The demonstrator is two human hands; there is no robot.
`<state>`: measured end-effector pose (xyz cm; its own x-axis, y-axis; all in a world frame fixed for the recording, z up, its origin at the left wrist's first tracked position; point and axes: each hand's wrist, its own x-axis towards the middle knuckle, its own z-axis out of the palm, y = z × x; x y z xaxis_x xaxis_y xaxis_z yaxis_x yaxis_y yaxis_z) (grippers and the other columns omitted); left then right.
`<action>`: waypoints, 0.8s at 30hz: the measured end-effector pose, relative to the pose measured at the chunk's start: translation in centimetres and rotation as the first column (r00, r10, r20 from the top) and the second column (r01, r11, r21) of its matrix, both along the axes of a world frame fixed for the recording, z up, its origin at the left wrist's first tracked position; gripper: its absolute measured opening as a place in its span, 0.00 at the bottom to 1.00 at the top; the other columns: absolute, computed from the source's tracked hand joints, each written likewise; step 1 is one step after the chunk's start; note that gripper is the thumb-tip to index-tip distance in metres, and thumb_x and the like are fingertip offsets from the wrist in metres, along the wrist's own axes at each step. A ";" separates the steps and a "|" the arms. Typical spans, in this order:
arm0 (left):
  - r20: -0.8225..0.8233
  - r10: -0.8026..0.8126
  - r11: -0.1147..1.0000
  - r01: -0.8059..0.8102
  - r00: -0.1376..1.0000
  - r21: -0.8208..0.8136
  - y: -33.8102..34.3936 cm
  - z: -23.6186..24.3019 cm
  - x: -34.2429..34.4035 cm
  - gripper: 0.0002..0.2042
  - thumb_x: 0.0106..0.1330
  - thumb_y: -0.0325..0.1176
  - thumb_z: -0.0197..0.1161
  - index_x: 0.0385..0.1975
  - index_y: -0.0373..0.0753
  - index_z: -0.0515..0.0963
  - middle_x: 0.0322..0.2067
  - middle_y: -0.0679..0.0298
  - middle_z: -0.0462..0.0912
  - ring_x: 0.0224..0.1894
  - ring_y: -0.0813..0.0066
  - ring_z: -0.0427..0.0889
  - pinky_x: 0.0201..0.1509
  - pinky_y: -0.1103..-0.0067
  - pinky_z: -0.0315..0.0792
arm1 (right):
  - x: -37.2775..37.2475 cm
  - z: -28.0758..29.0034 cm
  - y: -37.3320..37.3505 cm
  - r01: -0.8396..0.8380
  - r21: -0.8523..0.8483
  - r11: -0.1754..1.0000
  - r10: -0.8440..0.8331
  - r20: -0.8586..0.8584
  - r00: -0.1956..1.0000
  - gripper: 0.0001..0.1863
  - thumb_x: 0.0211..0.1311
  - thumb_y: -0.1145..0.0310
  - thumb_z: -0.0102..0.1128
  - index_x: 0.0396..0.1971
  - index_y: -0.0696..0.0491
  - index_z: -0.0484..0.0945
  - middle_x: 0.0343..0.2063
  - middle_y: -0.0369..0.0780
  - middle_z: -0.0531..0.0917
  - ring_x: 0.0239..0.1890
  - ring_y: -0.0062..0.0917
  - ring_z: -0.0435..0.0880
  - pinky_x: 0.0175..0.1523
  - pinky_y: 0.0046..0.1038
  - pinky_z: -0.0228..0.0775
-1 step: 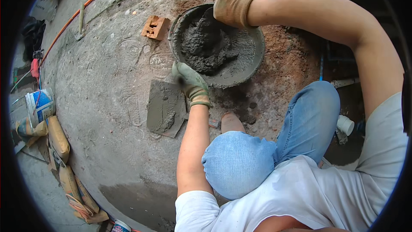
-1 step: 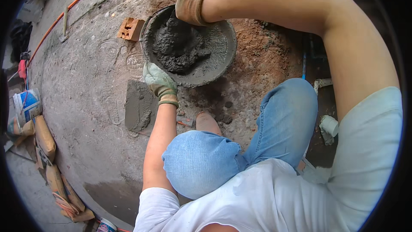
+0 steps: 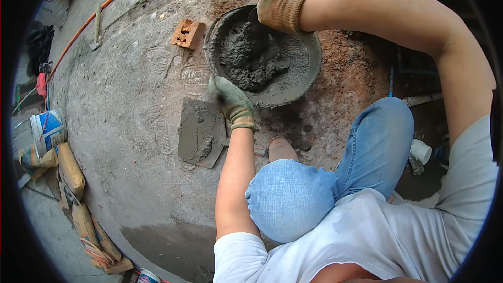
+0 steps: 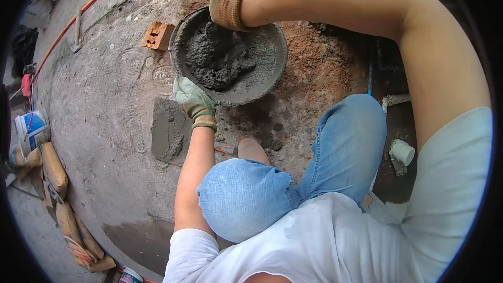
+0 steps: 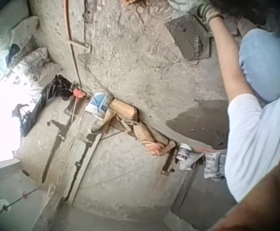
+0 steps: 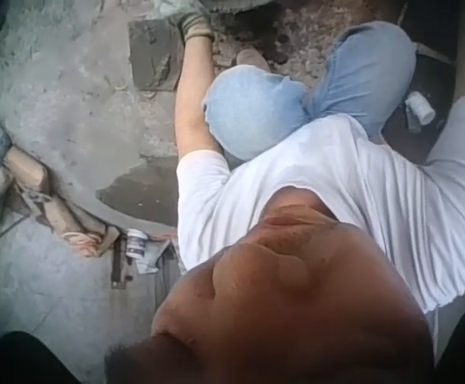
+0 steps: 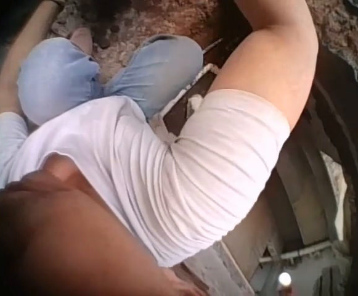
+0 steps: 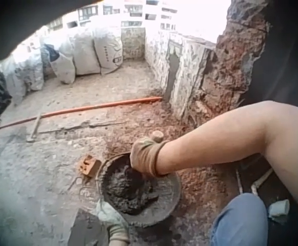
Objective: Apply wet cement plaster to a wall using a trowel and hawk.
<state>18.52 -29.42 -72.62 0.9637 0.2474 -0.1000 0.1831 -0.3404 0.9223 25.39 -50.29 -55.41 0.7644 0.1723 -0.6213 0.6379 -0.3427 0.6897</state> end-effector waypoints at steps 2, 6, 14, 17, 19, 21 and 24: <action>-0.033 0.009 0.995 -0.012 0.999 -0.096 0.1 0.4 0.6 0.22 0.75 0.41 0.52 0.57 0.27 0.72 0.51 0.52 0.79 0.51 0.65 0.77 0.60 0.73 0.68 | 0.7 -0.3 0.2 -0.045 -0.068 0.997 0.038 -0.103 0.994 0.07 0.46 0.62 0.67 0.24 0.48 0.85 0.18 0.31 0.78 0.19 0.21 0.75 0.20 0.32 0.63; 0.013 -0.005 1.000 0.006 1.000 -0.006 -2.5 1.7 0.4 0.23 0.74 0.42 0.52 0.56 0.26 0.72 0.51 0.53 0.79 0.50 0.66 0.76 0.60 0.74 0.67 | -1.2 -6.5 -3.8 -0.076 -0.057 0.996 0.068 -0.129 0.989 0.04 0.44 0.67 0.65 0.22 0.49 0.84 0.16 0.32 0.77 0.18 0.22 0.74 0.18 0.30 0.59; -0.044 -0.021 0.966 0.008 0.999 -0.259 -1.4 1.4 -0.2 0.27 0.73 0.39 0.57 0.64 0.27 0.63 0.60 0.55 0.70 0.61 0.65 0.69 0.69 0.74 0.60 | -5.7 -2.8 -4.3 0.513 0.154 0.844 -0.430 -0.377 0.820 0.15 0.50 0.65 0.72 0.38 0.54 0.87 0.33 0.40 0.88 0.36 0.32 0.88 0.33 0.42 0.80; 0.020 -0.016 0.984 0.019 1.000 -0.178 -2.4 2.1 -0.1 0.26 0.74 0.41 0.51 0.62 0.24 0.66 0.59 0.47 0.73 0.60 0.60 0.73 0.66 0.72 0.63 | -6.8 -3.2 -4.3 0.558 0.145 0.817 -0.452 -0.438 0.777 0.15 0.49 0.64 0.73 0.37 0.53 0.88 0.33 0.42 0.88 0.37 0.34 0.88 0.36 0.42 0.81; -0.166 0.022 0.931 -0.081 0.986 -0.355 -2.6 3.2 -0.2 0.26 0.74 0.41 0.51 0.62 0.24 0.66 0.59 0.46 0.73 0.60 0.60 0.72 0.66 0.72 0.62 | -7.9 -3.4 -3.8 0.579 0.232 0.781 -0.405 -0.518 0.753 0.14 0.48 0.65 0.71 0.36 0.54 0.88 0.33 0.43 0.88 0.37 0.35 0.88 0.37 0.42 0.81; -0.095 0.011 0.973 -0.032 0.995 -0.226 -1.3 2.2 -0.1 0.27 0.75 0.42 0.49 0.63 0.24 0.65 0.60 0.46 0.72 0.61 0.59 0.72 0.67 0.72 0.62 | -8.0 -3.1 0.2 0.698 0.323 0.639 -0.393 -0.643 0.657 0.11 0.47 0.69 0.64 0.30 0.57 0.87 0.30 0.45 0.87 0.35 0.39 0.88 0.38 0.38 0.80; -0.064 -0.023 0.996 0.017 0.998 -0.092 -1.4 1.9 -0.1 0.27 0.75 0.42 0.49 0.63 0.24 0.65 0.60 0.46 0.72 0.61 0.59 0.72 0.67 0.72 0.62 | -8.5 -5.9 -0.3 0.649 0.442 0.620 -0.149 -0.745 0.650 0.09 0.47 0.71 0.63 0.28 0.59 0.85 0.30 0.48 0.86 0.30 0.37 0.85 0.34 0.36 0.77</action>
